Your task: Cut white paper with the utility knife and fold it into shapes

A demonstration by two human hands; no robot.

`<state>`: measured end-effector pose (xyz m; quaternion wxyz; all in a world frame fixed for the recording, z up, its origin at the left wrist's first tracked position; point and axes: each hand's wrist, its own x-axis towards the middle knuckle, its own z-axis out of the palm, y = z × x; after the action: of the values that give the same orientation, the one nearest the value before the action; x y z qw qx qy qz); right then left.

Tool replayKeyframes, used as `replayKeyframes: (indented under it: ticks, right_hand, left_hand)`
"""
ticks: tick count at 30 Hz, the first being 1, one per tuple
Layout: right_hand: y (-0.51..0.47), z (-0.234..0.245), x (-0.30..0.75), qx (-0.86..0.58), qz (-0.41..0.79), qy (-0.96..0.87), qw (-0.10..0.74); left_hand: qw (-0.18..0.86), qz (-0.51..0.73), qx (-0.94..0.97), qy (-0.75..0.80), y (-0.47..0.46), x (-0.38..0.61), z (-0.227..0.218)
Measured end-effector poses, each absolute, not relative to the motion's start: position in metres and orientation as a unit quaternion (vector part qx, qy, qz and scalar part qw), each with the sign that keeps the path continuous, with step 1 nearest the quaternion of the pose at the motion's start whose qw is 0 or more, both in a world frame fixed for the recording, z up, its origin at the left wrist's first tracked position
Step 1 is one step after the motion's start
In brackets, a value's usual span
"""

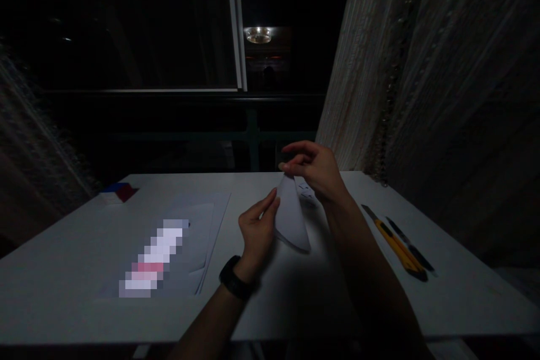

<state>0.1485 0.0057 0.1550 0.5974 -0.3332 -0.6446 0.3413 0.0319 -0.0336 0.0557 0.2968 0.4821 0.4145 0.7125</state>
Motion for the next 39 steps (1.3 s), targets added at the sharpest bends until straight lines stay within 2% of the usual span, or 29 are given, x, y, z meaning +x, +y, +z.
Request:
replayKeyframes:
  ticks: [7, 16, 22, 34, 39]
  right_hand:
    - [0.005, 0.155, 0.143, -0.369, 0.303, -0.600, 0.642]
    - [0.007, 0.152, 0.143, -0.360, 0.297, -0.614, 0.636]
    - [0.010, 0.149, 0.145, -0.344, 0.348, -0.657, 0.573]
    - [0.014, 0.148, 0.146, -0.374, 0.303, -0.648, 0.590]
    - [0.016, 0.146, 0.149, -0.388, 0.317, -0.687, 0.527]
  left_hand:
    - [0.305, 0.704, 0.490, 0.414, -0.033, 0.033, 0.055]
    - [0.317, 0.699, 0.488, 0.416, -0.034, 0.032, 0.056]
    - [0.327, 0.712, 0.462, 0.416, -0.031, 0.028, 0.060]
    - [0.354, 0.699, 0.455, 0.423, -0.038, 0.029, 0.063]
    - [0.363, 0.701, 0.443, 0.425, -0.038, 0.030, 0.062]
